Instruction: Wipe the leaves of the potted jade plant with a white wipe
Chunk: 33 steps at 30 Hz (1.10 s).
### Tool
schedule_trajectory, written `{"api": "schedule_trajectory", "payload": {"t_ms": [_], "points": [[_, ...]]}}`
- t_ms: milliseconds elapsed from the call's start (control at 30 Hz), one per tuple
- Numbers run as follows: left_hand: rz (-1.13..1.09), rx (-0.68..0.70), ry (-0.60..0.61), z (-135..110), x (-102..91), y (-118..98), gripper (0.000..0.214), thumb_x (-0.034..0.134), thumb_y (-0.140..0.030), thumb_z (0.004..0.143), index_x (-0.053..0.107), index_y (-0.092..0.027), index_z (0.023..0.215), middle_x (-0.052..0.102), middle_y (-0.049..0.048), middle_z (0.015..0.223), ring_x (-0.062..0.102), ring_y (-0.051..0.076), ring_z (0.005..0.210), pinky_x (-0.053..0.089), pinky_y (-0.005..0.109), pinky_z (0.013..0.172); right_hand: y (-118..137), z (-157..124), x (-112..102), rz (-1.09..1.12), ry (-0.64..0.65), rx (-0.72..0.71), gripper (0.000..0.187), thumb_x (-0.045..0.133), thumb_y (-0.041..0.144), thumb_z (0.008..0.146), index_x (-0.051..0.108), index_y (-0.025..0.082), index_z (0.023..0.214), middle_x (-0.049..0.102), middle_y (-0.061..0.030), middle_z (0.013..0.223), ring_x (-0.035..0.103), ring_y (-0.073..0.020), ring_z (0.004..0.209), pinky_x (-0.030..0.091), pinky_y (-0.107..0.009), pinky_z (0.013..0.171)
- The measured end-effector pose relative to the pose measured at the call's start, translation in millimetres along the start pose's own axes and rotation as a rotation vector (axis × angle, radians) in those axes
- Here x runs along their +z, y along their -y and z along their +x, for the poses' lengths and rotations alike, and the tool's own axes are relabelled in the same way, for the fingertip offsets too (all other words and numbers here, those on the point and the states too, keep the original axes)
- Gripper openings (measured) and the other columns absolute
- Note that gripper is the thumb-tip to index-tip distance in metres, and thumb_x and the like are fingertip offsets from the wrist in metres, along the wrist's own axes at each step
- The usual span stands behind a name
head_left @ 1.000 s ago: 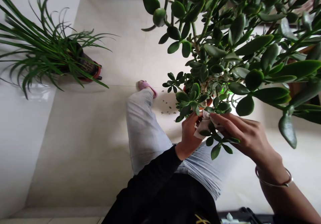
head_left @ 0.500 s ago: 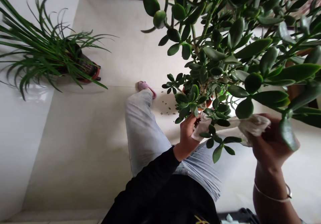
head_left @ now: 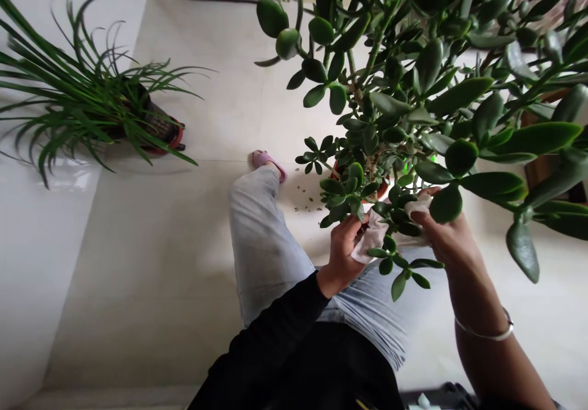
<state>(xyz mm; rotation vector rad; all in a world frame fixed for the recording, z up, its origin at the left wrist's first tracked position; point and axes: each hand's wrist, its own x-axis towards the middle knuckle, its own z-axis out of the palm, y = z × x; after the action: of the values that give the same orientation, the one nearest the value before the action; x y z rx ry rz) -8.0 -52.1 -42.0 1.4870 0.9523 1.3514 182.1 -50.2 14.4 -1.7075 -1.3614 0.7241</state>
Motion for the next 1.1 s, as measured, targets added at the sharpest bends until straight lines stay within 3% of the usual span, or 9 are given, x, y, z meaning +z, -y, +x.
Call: {"api": "schedule_trajectory", "payload": {"t_ms": [167,367,467,667,800,1000,1100], "points": [[0.020,-0.021,0.019,-1,-0.6,0,0.029,0.076,-0.045,0.091,0.072,-0.018,0.101,0.070,0.0028,0.082,0.063,0.015,0.068,0.053,0.025,0.063,16,4,0,0.284,0.206,0.426,0.030,0.079,0.039,0.075,0.060,0.027,0.096,0.064,0.0013,0.079,0.058,-0.0165,0.070,0.045,-0.029,0.060],[0.004,0.013,-0.017,0,2.1,-1,0.025,0.074,-0.041,0.093,0.072,-0.018,0.103,0.071,0.0031,0.084,0.063,0.014,0.068,0.053,0.025,0.063,32,12,1,0.282,0.310,0.608,0.024,0.078,0.033,0.070,0.063,0.023,0.086,0.051,0.0047,0.066,0.037,-0.0109,0.057,0.029,-0.028,0.051],[-0.003,0.021,-0.031,0,4.6,-1,0.025,0.073,-0.041,0.093,0.072,-0.018,0.103,0.071,0.0035,0.085,0.063,0.014,0.068,0.053,0.024,0.063,38,15,0,0.262,0.300,0.616,0.021,0.077,0.032,0.073,0.065,0.023,0.088,0.047,0.0064,0.062,0.034,-0.0100,0.055,0.028,-0.028,0.052],[-0.020,-0.029,-0.022,-3,6.5,0,0.027,0.074,-0.043,0.092,0.073,-0.018,0.104,0.073,0.0050,0.087,0.065,0.015,0.070,0.054,0.025,0.065,51,13,-4,0.322,0.322,0.605,0.044,0.085,0.021,0.059,0.066,0.023,0.099,0.068,0.0019,0.080,0.057,-0.0147,0.069,0.043,-0.028,0.061],[-0.042,-0.071,-0.007,-5,6.4,2,0.026,0.075,-0.041,0.092,0.073,-0.018,0.104,0.074,0.0060,0.089,0.065,0.016,0.071,0.055,0.026,0.066,51,15,-3,0.342,0.350,0.630,0.046,0.085,0.020,0.057,0.067,0.022,0.099,0.068,0.0020,0.077,0.059,-0.0150,0.068,0.047,-0.029,0.063],[-0.094,-0.079,-0.013,-2,3.6,1,0.027,0.078,-0.040,0.089,0.073,-0.018,0.104,0.075,0.0057,0.090,0.067,0.016,0.073,0.055,0.026,0.066,42,16,-3,0.241,0.337,0.539,0.035,0.087,0.040,0.067,0.069,0.022,0.091,0.064,0.0014,0.074,0.053,-0.0134,0.064,0.043,-0.029,0.060],[-0.190,-0.183,-0.055,-6,7.0,3,0.024,0.077,-0.041,0.089,0.074,-0.018,0.099,0.074,0.0042,0.085,0.067,0.017,0.074,0.055,0.027,0.067,36,14,-6,0.171,0.306,0.500,0.040,0.087,0.052,0.070,0.068,0.022,0.090,0.062,0.0009,0.073,0.050,-0.0138,0.064,0.039,-0.029,0.058]]}}
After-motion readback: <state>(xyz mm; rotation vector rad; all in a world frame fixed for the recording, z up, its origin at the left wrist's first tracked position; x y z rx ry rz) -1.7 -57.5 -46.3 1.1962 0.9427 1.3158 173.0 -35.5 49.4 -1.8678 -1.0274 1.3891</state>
